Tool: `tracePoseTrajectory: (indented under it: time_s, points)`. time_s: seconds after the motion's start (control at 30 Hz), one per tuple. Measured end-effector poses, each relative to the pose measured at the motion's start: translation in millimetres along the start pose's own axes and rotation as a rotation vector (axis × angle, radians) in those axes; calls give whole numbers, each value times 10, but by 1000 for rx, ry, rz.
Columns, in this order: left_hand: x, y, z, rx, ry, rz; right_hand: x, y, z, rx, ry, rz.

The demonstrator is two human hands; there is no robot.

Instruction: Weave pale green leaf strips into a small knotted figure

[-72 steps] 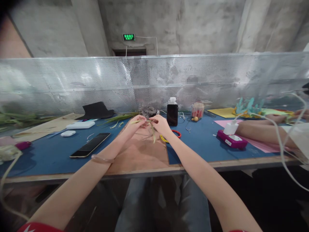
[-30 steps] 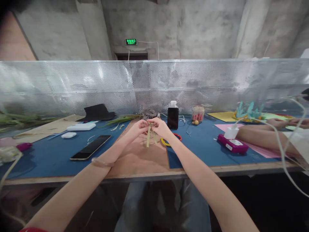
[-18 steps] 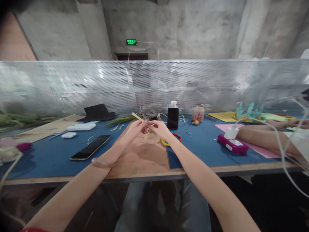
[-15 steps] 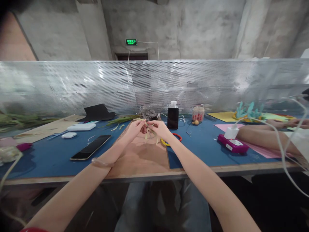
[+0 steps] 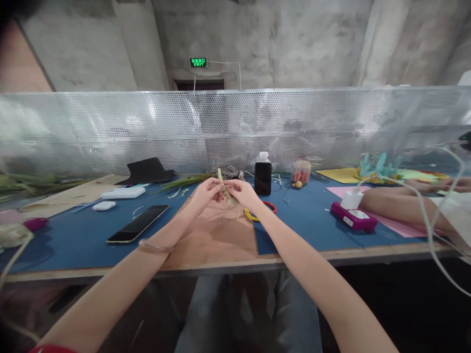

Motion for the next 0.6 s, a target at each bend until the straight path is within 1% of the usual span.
tracePoseTrajectory:
  time_s: [0.2,0.33,0.47,0.6]
  points:
    - [7,14,-4,63,16,10,5,29,30,-51,20,-61]
    - [21,32,-20,99,17,29,-1,80,27,-87,4,-89]
    - [16,16,-25,117,3,35,4,101,18,-79,-16,-117]
    - [5,-6,-28,116,-19,38,9,75,27,-52,-3,-132]
Point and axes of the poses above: each hand's wrist, its own x-axis away from the middle knuckle, its own z-axis out of the back of the hand, y = z × x, the point moved 2 cm from there along -x, towards the middle knuckle, and after that the axes turned 8 degrees about z, right-handed, at the moved point
